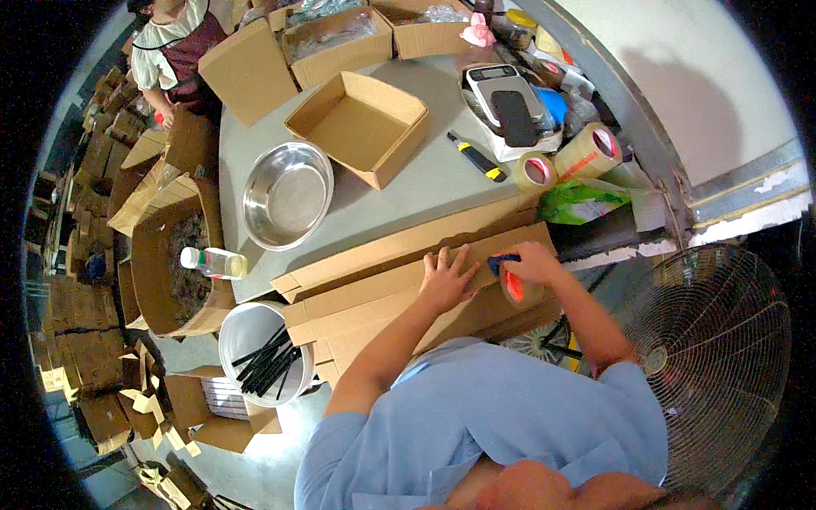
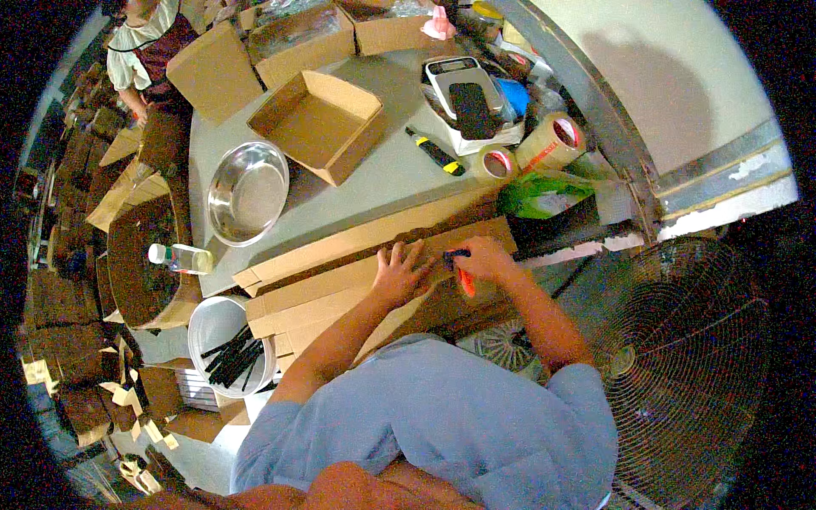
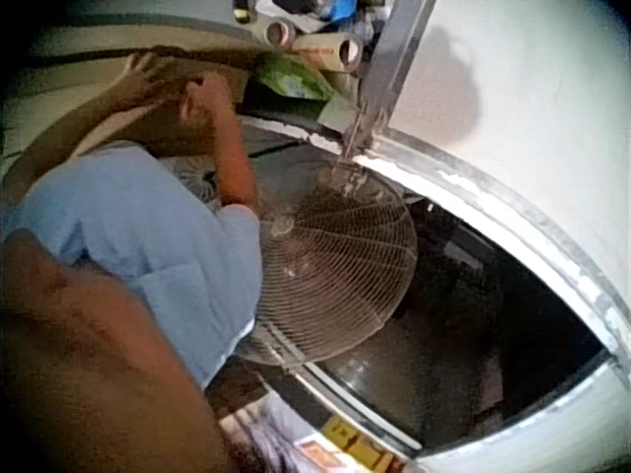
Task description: The person places metal drawer slides into a long cardboard box, adds a small bag of hardware from a metal bowl, and then uses a tape dispenser to seal the box.
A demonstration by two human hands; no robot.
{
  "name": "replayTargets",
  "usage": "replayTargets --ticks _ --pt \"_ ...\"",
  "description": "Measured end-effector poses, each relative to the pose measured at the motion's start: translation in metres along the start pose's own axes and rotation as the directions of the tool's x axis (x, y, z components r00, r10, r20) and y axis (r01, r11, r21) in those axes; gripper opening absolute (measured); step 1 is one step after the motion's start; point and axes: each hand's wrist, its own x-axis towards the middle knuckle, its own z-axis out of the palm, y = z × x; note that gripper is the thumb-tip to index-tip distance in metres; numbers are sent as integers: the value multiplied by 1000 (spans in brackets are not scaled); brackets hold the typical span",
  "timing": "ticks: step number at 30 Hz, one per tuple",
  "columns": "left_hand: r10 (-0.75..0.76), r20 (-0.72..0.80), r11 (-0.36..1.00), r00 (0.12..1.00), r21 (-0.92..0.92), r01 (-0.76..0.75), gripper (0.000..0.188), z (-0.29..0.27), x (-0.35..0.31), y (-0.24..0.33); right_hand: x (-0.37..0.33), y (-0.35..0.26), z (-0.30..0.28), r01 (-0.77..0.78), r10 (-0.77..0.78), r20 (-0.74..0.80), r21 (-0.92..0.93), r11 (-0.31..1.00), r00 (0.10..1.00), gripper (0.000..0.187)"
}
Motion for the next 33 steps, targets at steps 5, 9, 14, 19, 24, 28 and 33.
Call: replayTargets --ticks 5,9,14,19,24,28,33 --pt "-25 53 999 998 22 23 65 -10 0 0 -16 34 -17 -11 91 -38 871 490 995 38" --pt "-19 31 1000 999 -13 19 65 -15 -4 1 -31 45 -17 -204 97 218 969 -138 971 43" --pt "-37 -36 991 999 -130 32 69 -8 -7 -5 -25 72 14 -265 -3 277 915 -305 961 40" --pt "-170 -387 875 906 -483 -43 41 4 -14 -20 -21 32 26 -265 -47 261 939 -220 964 43" --pt "-322 -472 670 821 -726 -155 22 2 -15 -23 -12 5 44 74 48 -92 953 295 995 38" --pt "-348 -440 548 828 -812 -202 23 11 -11 -33 -12 -13 52 156 15 -177 903 399 984 38" --pt "-432 -373 401 821 -895 -196 26 -4 -3 -29 -6 -19 60 308 -90 -305 809 500 948 39"
